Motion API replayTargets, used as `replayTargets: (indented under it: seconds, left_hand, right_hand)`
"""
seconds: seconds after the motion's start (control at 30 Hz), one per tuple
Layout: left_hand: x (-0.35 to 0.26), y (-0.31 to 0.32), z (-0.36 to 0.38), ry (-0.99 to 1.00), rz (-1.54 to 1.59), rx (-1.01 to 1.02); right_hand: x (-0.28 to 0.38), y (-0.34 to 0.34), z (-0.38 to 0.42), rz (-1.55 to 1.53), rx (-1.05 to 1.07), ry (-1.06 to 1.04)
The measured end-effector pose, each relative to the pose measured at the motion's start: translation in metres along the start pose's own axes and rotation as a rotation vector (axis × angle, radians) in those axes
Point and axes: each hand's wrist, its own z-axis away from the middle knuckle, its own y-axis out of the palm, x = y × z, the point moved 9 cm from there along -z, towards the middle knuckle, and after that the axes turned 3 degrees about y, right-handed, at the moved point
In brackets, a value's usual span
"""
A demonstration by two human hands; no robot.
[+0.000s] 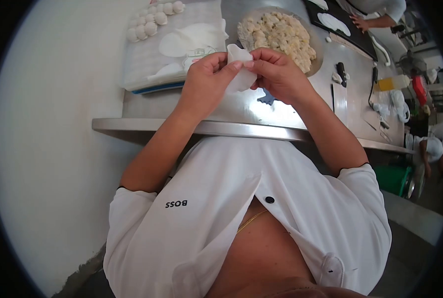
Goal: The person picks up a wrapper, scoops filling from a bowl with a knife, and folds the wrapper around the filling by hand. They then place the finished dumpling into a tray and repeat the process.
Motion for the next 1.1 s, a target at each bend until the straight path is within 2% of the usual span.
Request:
replayTargets:
  seconds: [0.2,0.27,0.4,0.47,0.6,0.67,0.87,1.0,1.1]
  left_hand:
    - [0.022,-0.007,-0.002,-0.105,-0.048,-0.061]
    - [0.020,-0.010,-0.003,-0.024,-0.055,-0.105]
    - [0.016,-0.007,0.000,-0.059,-0.083,-0.155]
    - [0.016,0.002,-0.001,-0.028,-0.267,-0.022]
    - [0.016,0.003,-0.001,-0.006,-0.212,-0.037]
    - [0.024,0.006,-0.002,-0.103,-0.070,0.032]
    - [0.030,0.000,0.000,-0.128,-0.005,0.006]
    - [0.028,-0.002,-0.001,-0.100,-0.028,-0.021]
    - [0.028,0.001,-0.001,-0.090,-0.126,0.031]
  right_hand:
    - [0.002,-0.017,0.005,0.081,-0.094,-0.098]
    - [0.001,-0.015,0.003,-0.008,-0.051,-0.105]
    - [-0.002,-0.019,0.002,-0.025,-0.067,-0.094]
    - [-0.005,-0.021,0.003,0.099,-0.066,-0.049]
    - [-0.002,-0.018,0.005,0.072,-0.036,-0.066]
    - [-0.007,-0.023,0.004,0.102,-0.055,-0.009]
    - [-0.010,-0.022,0.000,0.000,0.015,-0.019]
    - [-0.011,-0.024,-0.001,0.010,0.004,-0.009]
    - [-0.013,-0.024,-0.002,0.010,0.008,0.005]
